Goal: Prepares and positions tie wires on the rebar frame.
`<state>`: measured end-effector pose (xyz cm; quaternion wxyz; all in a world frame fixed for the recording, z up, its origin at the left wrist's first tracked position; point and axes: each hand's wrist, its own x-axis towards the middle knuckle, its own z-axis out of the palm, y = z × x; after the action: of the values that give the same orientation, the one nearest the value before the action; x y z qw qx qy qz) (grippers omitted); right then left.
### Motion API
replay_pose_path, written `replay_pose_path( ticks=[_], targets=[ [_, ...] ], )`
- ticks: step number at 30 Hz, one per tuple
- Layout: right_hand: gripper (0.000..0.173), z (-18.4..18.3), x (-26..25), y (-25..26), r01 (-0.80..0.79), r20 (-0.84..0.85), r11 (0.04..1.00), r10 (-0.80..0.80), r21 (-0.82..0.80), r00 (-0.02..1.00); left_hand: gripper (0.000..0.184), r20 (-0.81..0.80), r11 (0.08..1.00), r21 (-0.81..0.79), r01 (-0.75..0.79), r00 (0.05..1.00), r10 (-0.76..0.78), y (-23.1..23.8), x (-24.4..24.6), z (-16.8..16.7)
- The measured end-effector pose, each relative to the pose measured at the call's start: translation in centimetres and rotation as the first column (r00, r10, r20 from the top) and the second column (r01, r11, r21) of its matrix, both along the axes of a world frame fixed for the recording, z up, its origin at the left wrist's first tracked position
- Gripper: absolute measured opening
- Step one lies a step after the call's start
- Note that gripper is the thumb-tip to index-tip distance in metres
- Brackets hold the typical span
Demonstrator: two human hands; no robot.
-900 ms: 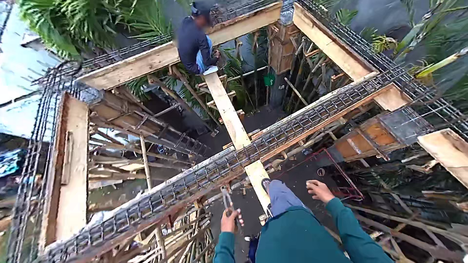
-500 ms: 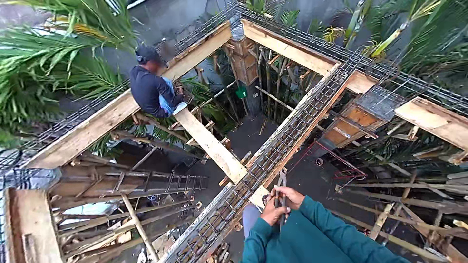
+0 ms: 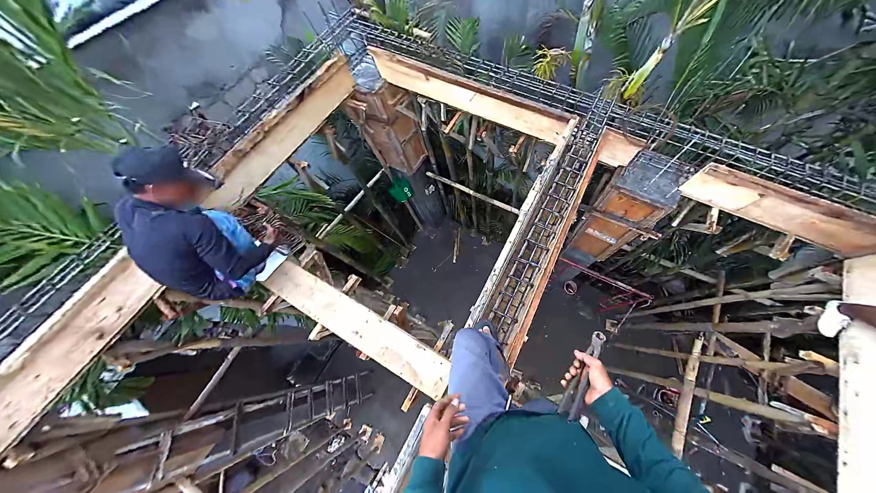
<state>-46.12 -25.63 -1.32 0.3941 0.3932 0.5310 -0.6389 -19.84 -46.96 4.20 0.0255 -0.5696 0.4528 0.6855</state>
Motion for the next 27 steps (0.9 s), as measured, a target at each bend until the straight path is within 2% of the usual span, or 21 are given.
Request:
replay_pose_path(
  ticks=[4,7,12,19,24,27],
  targets=[
    [0.034,1.0,-4.0,-1.7,0.091,0.009,0.990,-0.092,0.110,0.996,0.038,0.153,0.997,-0.009,-0.072,0.986,0.072,-7.7,-1.9,-3.4],
    [0.036,3.6,-6.4,-2.5,0.086,0.023,0.976,-0.092,0.201,0.995,0.038,0.263,0.999,0.008,-0.038,0.964,0.035,-12.4,-3.6,-3.0],
    [0.034,7.1,-9.7,-3.3,-0.021,0.071,0.936,-0.004,0.350,0.997,0.040,0.316,1.000,-0.020,0.022,0.949,-0.014,-19.1,-7.0,1.0],
    [0.038,10.2,-11.7,-2.9,-0.003,0.085,0.910,-0.036,0.415,0.996,0.039,0.310,0.989,-0.040,0.141,0.943,-0.121,-24.5,-14.7,7.0],
    [0.036,10.1,-12.6,-2.4,-0.047,0.148,0.887,-0.025,0.460,0.989,0.039,0.283,0.971,-0.071,0.227,0.938,-0.199,-27.0,-21.6,10.2],
    [0.037,9.2,-14.3,-3.0,-0.075,0.195,0.873,-0.023,0.482,0.981,0.037,0.260,0.953,-0.152,0.262,0.941,-0.217,-29.8,-26.4,12.3]
  ],
)
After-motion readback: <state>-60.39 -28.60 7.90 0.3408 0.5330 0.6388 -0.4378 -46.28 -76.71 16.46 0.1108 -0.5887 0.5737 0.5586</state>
